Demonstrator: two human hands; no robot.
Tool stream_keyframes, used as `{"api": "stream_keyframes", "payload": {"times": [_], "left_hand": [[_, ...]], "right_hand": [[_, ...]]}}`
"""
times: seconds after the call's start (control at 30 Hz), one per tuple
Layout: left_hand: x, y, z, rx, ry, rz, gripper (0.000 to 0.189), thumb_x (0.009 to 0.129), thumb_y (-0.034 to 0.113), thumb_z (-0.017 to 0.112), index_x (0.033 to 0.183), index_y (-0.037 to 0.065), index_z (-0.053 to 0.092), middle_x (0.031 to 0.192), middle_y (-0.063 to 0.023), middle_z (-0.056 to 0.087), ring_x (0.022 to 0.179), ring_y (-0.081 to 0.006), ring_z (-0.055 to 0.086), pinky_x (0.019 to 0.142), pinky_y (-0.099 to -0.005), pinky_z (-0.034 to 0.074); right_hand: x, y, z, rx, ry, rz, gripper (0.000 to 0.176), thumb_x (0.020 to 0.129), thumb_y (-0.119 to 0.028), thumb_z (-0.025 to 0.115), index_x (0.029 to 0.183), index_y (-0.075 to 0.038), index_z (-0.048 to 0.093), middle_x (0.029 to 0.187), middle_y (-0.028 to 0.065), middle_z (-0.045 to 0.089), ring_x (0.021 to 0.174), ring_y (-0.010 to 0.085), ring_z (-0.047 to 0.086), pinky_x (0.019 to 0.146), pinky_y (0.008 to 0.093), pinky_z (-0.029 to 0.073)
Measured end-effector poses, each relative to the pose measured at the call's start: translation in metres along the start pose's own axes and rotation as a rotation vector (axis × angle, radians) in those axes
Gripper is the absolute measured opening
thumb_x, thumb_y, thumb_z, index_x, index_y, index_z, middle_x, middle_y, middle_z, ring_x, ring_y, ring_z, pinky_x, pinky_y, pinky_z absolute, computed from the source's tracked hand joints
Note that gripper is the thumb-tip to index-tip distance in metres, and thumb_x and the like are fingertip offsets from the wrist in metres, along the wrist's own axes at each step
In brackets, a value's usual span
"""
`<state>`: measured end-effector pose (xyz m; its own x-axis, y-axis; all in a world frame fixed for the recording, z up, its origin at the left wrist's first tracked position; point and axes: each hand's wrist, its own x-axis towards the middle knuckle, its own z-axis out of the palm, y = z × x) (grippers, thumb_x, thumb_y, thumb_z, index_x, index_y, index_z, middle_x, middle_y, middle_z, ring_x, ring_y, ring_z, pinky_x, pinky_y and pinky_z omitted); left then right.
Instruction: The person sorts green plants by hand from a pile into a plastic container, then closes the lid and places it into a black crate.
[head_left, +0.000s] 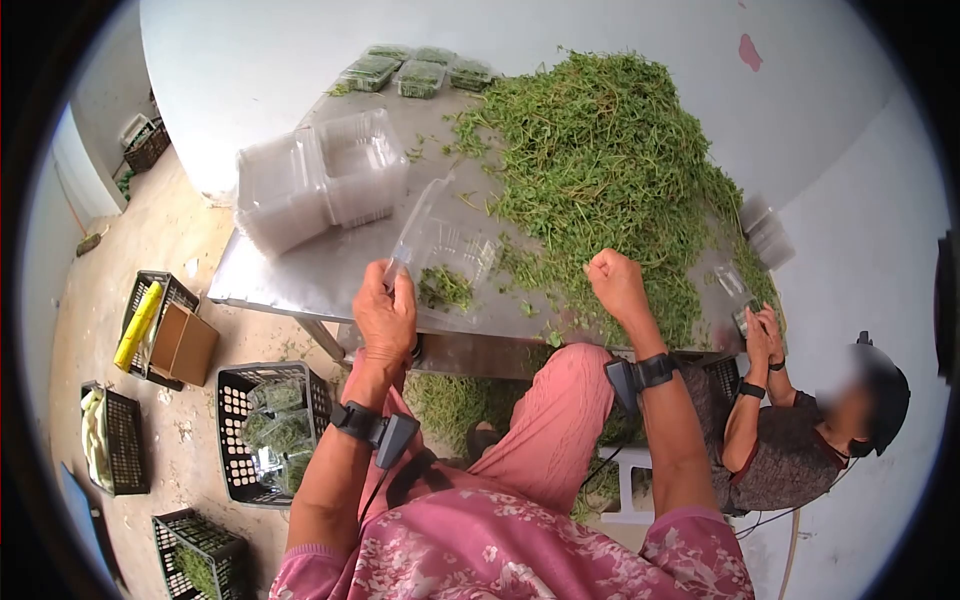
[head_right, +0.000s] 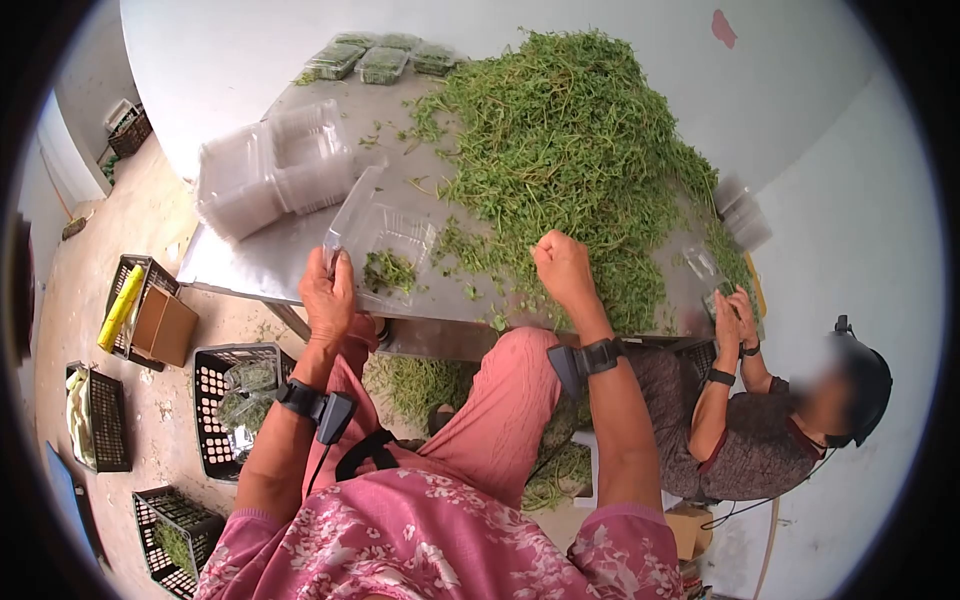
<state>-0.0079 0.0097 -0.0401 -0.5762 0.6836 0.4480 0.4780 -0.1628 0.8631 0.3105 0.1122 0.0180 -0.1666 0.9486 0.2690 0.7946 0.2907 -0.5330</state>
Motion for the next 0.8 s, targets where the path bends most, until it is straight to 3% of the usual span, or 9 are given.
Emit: {"api": "stream_keyframes", "payload": {"times": [0.1, 0.2, 0.3, 0.4, 0.6, 0.8], "left_hand": [[0.0, 0.0, -0.001, -0.003, -0.003, -0.01, 0.016, 0.091, 0.017, 0.061, 0.096, 0.002, 0.061, 0.07, -0.0143, 0.063, 0.063, -0.0259, 0.062, 0.061, -0.0358, 0.049], [0.0, 0.0, 0.002, -0.039, 0.012, -0.008, 0.016, 0.092, 0.017, 0.06, 0.088, 0.001, 0.055, 0.066, -0.0109, 0.056, 0.06, -0.0211, 0.054, 0.058, -0.0353, 0.045], [0.0, 0.002, 0.003, -0.049, 0.025, -0.011, 0.019, 0.093, 0.016, 0.06, 0.084, 0.001, 0.053, 0.063, -0.0094, 0.052, 0.058, -0.0182, 0.049, 0.056, -0.0349, 0.043], [0.0, 0.002, 0.003, -0.032, 0.033, -0.006, 0.019, 0.092, 0.017, 0.06, 0.084, 0.001, 0.052, 0.063, -0.0102, 0.051, 0.058, -0.0182, 0.048, 0.056, -0.035, 0.042], [-0.001, 0.0, 0.004, -0.009, 0.036, 0.014, 0.019, 0.092, 0.016, 0.06, 0.085, 0.0, 0.053, 0.064, -0.0131, 0.053, 0.057, -0.0216, 0.051, 0.056, -0.0368, 0.043], [-0.001, 0.001, 0.002, -0.02, 0.032, 0.025, 0.018, 0.092, 0.016, 0.06, 0.088, 0.0, 0.054, 0.065, -0.0143, 0.055, 0.057, -0.0229, 0.053, 0.056, -0.0366, 0.044]], "right_hand": [[0.014, -0.005, 0.002, -0.15, -0.017, -0.015, 0.026, 0.086, -0.021, 0.071, 0.087, 0.001, 0.058, 0.084, 0.0227, 0.066, 0.079, 0.0375, 0.065, 0.069, 0.048, 0.05], [0.021, -0.01, 0.012, -0.341, 0.027, 0.032, 0.03, 0.087, -0.022, 0.07, 0.099, 0.001, 0.055, 0.093, 0.0248, 0.066, 0.088, 0.0427, 0.064, 0.075, 0.0518, 0.05], [0.024, -0.025, 0.01, -0.381, -0.107, 0.2, 0.032, 0.088, -0.022, 0.069, 0.106, -0.001, 0.053, 0.092, 0.0257, 0.066, 0.091, 0.047, 0.063, 0.077, 0.0538, 0.05], [0.029, 0.01, 0.024, -0.405, 0.031, 0.001, 0.03, 0.085, -0.018, 0.072, 0.107, -0.003, 0.057, 0.072, 0.0212, 0.063, 0.067, 0.0401, 0.062, 0.063, 0.0502, 0.047], [0.027, 0.014, 0.019, -0.335, -0.026, -0.024, 0.025, 0.085, -0.014, 0.07, 0.103, -0.004, 0.056, 0.068, 0.021, 0.06, 0.065, 0.0381, 0.061, 0.061, 0.0463, 0.046], [0.016, 0.019, 0.021, -0.174, -0.115, -0.042, 0.015, 0.085, -0.011, 0.068, 0.094, -0.001, 0.061, 0.073, 0.0179, 0.065, 0.066, 0.031, 0.064, 0.063, 0.0404, 0.05]]}}
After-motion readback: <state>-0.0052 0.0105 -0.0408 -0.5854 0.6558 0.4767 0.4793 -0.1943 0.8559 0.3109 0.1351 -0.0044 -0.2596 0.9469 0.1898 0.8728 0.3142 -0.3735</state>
